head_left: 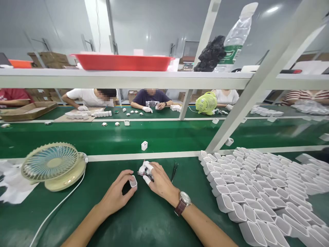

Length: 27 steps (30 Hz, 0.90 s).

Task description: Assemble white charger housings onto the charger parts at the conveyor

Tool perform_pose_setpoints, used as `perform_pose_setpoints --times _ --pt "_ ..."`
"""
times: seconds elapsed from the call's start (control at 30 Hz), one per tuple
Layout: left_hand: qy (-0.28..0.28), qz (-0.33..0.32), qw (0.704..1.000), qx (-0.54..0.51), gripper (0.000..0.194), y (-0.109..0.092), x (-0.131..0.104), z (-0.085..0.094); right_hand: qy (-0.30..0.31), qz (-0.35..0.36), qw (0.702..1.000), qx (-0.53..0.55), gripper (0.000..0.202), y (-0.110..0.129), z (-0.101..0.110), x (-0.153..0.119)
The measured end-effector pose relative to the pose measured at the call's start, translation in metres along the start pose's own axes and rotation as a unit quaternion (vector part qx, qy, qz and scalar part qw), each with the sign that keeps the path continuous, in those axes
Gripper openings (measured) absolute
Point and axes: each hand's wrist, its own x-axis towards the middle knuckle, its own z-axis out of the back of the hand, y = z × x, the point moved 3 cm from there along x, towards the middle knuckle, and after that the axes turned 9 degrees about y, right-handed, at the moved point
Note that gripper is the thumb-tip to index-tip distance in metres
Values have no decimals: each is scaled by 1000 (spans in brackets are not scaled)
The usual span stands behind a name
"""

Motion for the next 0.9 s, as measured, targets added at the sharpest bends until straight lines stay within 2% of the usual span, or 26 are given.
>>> perform_pose_setpoints --times 0.1,0.2,0.33,0.43,0.7,0.8,0.9 --pt "3 32 999 -21 43 9 -5 -2 5 3 1000 -4 41 0 -3 5" --pt "18 57 998 -26 52 17 -10 -5 0 6 1000 -2 43 4 -4 -1" --pt "28 69 997 -25 54 20 -12 -5 5 29 1000 8 46 15 0 -21" --pt "31 76 996 -21 55 20 -10 -4 26 21 999 -3 41 21 3 -30" --pt "44 93 995 17 64 31 -13 -12 98 -7 988 -118 20 37 -12 -26" --pt "36 106 993 38 58 37 -13 -16 100 -23 987 -124 14 36 -14 -29" --pt "26 94 994 46 47 35 -11 -17 57 -37 996 -49 20 32 -8 -35"
